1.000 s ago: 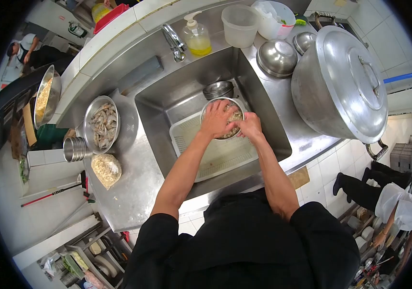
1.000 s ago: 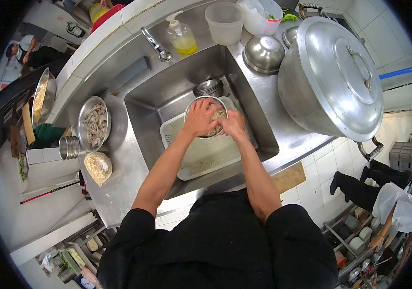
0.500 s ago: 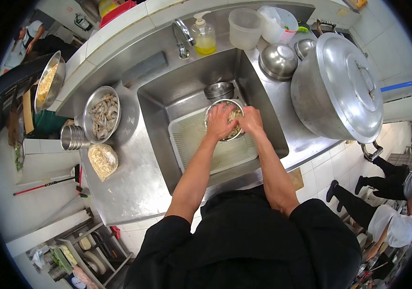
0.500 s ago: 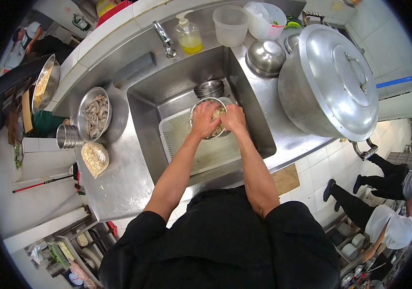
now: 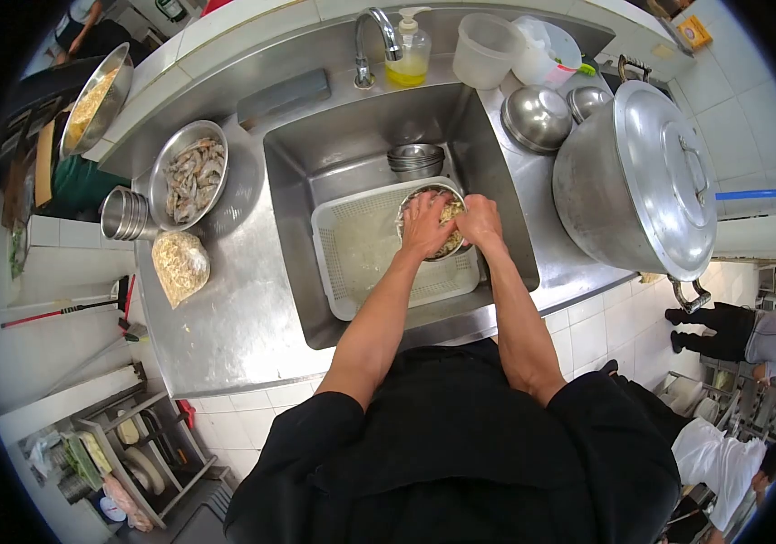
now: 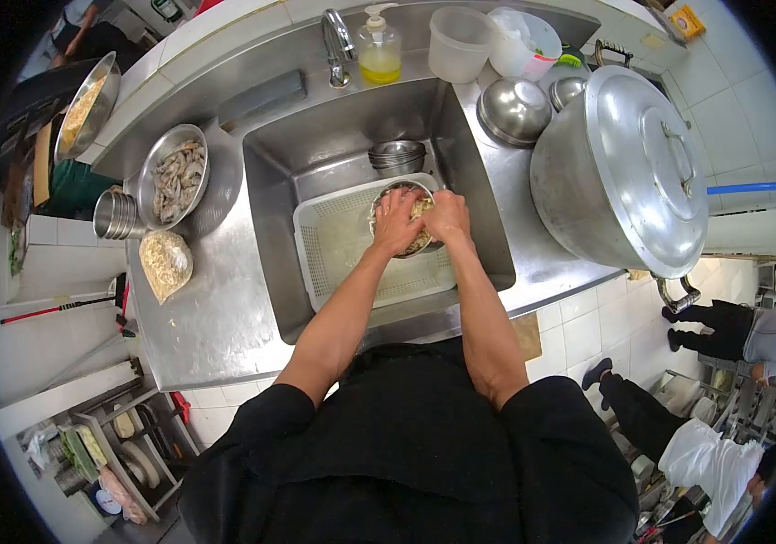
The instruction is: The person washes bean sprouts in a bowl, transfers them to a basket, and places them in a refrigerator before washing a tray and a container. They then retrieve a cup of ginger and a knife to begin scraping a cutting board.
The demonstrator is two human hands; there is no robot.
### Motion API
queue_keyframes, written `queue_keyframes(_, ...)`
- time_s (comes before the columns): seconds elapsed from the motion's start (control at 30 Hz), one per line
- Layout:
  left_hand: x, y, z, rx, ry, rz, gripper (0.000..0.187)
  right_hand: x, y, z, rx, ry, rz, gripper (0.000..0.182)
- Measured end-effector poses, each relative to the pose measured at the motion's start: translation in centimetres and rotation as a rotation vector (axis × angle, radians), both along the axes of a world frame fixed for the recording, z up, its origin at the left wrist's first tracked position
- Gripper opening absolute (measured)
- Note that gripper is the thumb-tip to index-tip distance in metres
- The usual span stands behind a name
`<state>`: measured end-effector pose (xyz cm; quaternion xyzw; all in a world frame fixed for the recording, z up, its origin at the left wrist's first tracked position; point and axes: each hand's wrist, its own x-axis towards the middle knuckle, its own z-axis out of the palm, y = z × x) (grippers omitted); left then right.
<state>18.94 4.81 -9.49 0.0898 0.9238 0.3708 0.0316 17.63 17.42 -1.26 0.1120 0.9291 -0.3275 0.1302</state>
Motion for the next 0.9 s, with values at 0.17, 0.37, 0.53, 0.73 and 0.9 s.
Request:
queue_keyframes(0.17, 0.2, 0.0, 0.2, -0.031, 0.008, -0.019, 0.053, 0.1, 0.8, -1.1, -0.064, 0.0, 0.013, 0.009)
queue_keyframes(0.37, 0.5, -0.6, 6.9, -0.04, 0.14, -0.136, 0.039, 1.8, 4.4, -3.3, -0.614, -0.192, -0.191, 0.001)
queue_keyframes(0.53, -0.9, -3.1, 12.4, 0.302, 0.16, -0.1, 0.02, 2.2, 3.5, -6.5, -0.644, -0.215, -0.073, 0.009)
queue_keyframes(0.73, -0.4, -7.7, 15.9, 0.447, -0.054, 0.106, 0.023, 3.2, 2.7, -7.8, -0.574, -0.267, -0.118, 0.014)
queue_keyframes(0.9, 2.0, -5.2, 4.4, -0.316, -0.143, -0.332, 0.019, 4.7, 0.1, -6.8, -0.576, -0.23, -0.136, 0.019)
